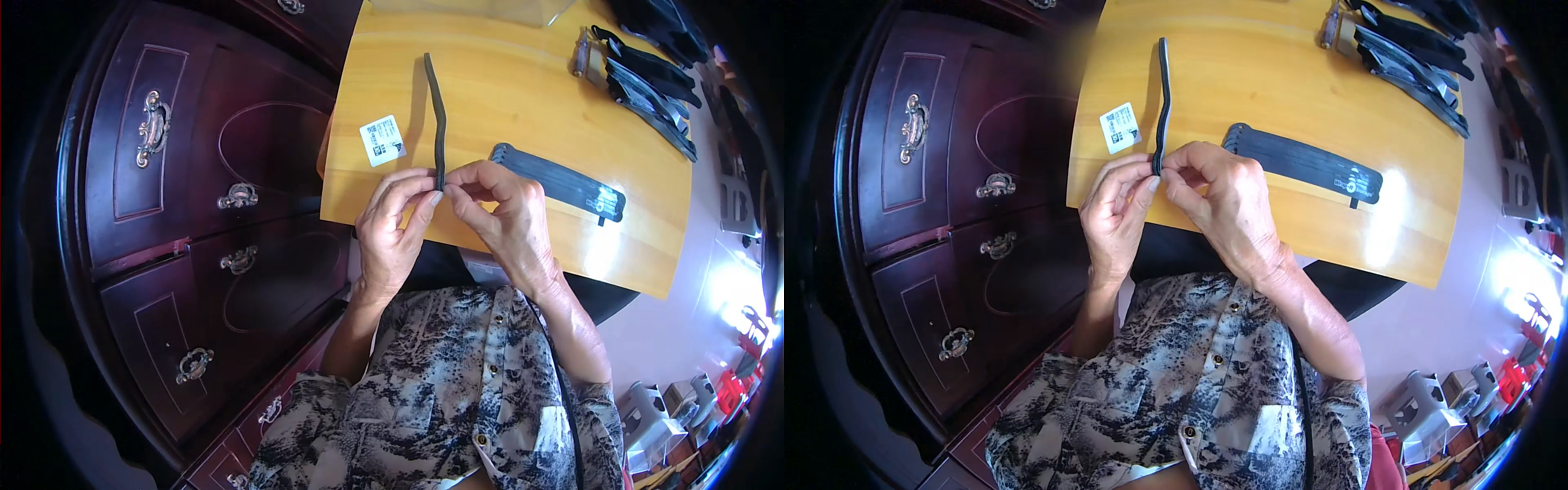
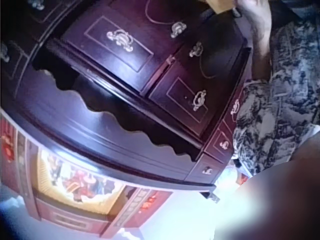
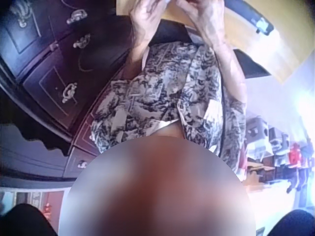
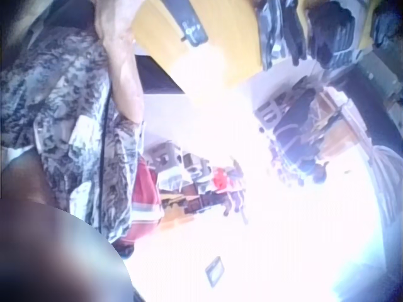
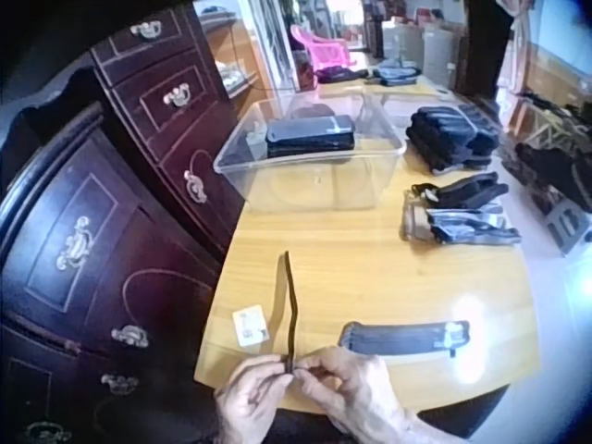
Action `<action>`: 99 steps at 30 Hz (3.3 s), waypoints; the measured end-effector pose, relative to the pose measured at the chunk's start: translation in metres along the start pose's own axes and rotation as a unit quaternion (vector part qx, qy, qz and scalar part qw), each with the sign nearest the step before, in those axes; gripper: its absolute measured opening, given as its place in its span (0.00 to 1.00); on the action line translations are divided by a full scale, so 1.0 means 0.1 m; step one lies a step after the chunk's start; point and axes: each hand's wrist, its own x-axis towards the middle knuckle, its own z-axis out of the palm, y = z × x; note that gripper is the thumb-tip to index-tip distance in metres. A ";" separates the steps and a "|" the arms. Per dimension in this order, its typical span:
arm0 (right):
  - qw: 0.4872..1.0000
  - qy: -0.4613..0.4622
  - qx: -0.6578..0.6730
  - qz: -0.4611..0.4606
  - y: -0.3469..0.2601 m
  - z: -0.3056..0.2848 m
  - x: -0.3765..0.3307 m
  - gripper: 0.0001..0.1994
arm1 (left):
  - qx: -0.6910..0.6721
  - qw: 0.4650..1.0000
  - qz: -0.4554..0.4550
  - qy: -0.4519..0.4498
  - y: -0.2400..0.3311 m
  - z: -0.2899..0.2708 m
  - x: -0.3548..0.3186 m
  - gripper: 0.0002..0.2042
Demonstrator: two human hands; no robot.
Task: Aligning and stacking black textile straps on a wooden table.
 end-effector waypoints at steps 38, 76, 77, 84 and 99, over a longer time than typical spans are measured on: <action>0.996 -0.016 0.082 0.041 0.06 -0.07 0.15 0.08 | 0.032 0.998 0.036 -0.029 0.04 0.03 0.16 0.06; 0.995 -0.001 0.037 0.096 0.16 0.03 0.22 0.07 | 0.164 0.979 0.114 -0.050 -0.05 0.11 0.16 0.10; 0.996 -0.003 0.028 0.085 0.17 0.03 0.21 0.08 | 0.163 0.978 0.122 -0.054 -0.07 0.11 0.16 0.10; 0.987 -0.049 -0.153 0.031 0.13 0.04 0.23 0.12 | 0.088 0.986 0.124 -0.062 -0.27 0.15 0.20 0.13; 0.991 -0.059 -0.117 0.007 0.07 -0.06 0.30 0.11 | 0.021 0.995 0.077 -0.056 -0.18 0.07 0.23 0.13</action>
